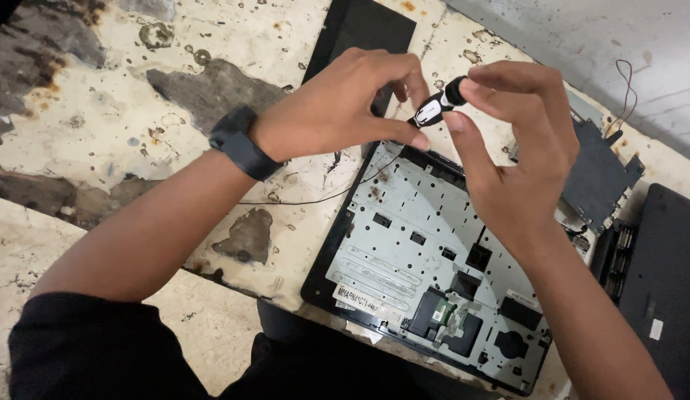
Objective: The person uses a screwdriver to remove screws from the bottom case of a laptop, detaches the motherboard, and then removes the keyboard assembly. The removed components are placed on the workbench.
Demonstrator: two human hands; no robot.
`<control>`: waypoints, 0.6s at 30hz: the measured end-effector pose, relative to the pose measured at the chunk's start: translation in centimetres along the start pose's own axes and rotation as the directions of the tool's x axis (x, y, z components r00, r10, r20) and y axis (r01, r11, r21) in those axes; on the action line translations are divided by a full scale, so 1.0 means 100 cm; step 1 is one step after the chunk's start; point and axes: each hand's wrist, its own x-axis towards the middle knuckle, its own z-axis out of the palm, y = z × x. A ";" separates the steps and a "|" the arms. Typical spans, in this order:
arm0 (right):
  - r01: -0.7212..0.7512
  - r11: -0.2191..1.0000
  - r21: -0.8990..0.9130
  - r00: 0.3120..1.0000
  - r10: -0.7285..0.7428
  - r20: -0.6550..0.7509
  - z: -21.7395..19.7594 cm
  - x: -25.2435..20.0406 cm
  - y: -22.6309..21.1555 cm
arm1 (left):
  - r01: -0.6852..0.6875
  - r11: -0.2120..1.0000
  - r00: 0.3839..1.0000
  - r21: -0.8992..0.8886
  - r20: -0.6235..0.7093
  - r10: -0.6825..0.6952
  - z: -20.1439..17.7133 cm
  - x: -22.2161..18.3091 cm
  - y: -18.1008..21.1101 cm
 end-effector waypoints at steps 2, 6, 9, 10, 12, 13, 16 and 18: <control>0.022 0.998 -0.061 1.000 -0.023 -0.017 -0.001 0.000 -0.002 | -0.014 0.999 0.995 -0.038 0.103 0.018 -0.002 -0.003 -0.005; 0.044 0.997 -0.066 0.999 -0.045 -0.018 -0.002 0.002 -0.004 | -0.080 0.997 0.994 -0.012 0.076 0.081 0.001 0.002 0.003; 0.057 0.996 -0.072 0.998 -0.057 -0.010 -0.002 0.002 -0.006 | 0.042 0.998 0.999 0.043 0.009 -0.042 0.002 0.000 0.001; 0.066 0.994 -0.084 0.998 -0.067 -0.007 -0.003 0.003 -0.006 | -0.021 1.000 0.996 0.021 0.082 0.019 -0.003 0.000 0.001; 0.071 0.993 -0.098 0.997 -0.072 -0.005 -0.003 0.003 -0.007 | -0.084 0.996 0.984 -0.010 0.156 0.085 -0.004 0.000 0.000; 0.077 0.991 -0.106 0.997 -0.077 0.002 -0.003 0.003 -0.008 | -0.034 0.999 0.994 0.019 0.104 0.032 -0.002 0.001 0.000; 0.091 0.988 -0.126 0.996 -0.091 0.007 -0.002 0.004 -0.008 | 0.020 0.999 0.997 0.037 0.075 -0.023 0.002 0.000 -0.001; 0.094 0.987 -0.132 0.996 -0.094 0.007 -0.001 0.004 -0.008 | 0.029 0.999 0.994 0.024 0.103 -0.031 -0.001 0.000 0.003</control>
